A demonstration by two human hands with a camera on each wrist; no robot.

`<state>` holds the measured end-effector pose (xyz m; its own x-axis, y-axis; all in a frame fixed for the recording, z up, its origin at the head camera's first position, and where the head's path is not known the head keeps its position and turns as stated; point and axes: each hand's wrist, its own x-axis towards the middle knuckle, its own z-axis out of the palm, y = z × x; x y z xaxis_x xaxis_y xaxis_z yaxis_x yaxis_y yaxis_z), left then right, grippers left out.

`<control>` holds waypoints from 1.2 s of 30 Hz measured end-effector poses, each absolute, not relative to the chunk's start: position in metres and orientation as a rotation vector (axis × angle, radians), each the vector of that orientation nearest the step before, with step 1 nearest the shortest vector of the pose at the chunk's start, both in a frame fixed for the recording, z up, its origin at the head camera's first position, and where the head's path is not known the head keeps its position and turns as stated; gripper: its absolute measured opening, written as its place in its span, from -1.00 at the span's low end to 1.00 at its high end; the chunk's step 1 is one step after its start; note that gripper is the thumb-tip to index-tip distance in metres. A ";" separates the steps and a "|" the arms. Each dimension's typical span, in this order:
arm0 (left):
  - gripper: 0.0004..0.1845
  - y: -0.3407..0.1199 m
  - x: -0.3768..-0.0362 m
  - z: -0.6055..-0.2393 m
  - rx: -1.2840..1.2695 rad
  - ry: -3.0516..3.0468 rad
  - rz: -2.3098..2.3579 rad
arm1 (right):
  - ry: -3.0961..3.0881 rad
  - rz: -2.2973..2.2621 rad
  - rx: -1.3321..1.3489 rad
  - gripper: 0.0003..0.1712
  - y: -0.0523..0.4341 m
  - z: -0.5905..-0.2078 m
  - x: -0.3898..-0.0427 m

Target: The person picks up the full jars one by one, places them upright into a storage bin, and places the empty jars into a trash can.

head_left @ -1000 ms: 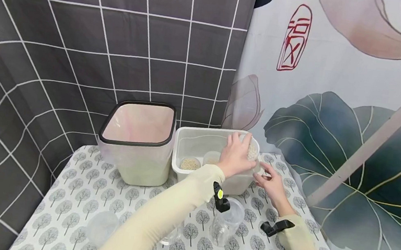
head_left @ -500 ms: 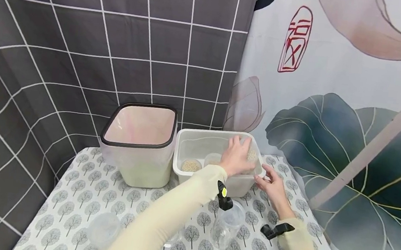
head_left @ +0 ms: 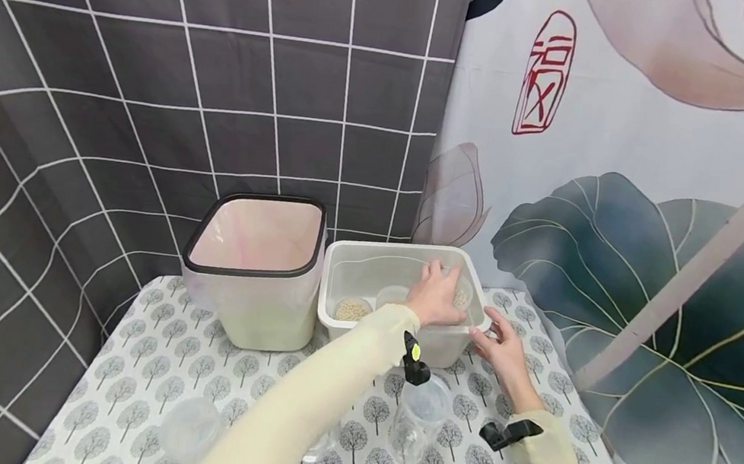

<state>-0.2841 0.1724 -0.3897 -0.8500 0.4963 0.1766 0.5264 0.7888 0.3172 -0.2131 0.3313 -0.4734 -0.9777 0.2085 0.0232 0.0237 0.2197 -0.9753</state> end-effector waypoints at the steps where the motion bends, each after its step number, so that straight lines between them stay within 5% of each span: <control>1: -0.07 0.171 -0.285 -0.391 -0.830 -2.902 -0.553 | -2.329 1.872 -0.216 -0.20 0.330 -0.474 -0.213; 18: -0.40 0.151 -0.282 -0.404 -0.782 -3.059 -0.582 | -2.358 1.900 -0.265 -0.16 0.319 -0.472 -0.209; 36: -0.41 0.137 -0.270 -0.385 -0.890 -3.012 -0.611 | -2.310 1.919 -0.274 -0.15 0.325 -0.468 -0.209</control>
<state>-0.2698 0.1372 -0.3855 -0.8437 0.5344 0.0520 0.5123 0.7724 0.3754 -0.2091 0.3251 -0.4682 -0.9756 0.2187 -0.0189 0.0586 0.1766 -0.9825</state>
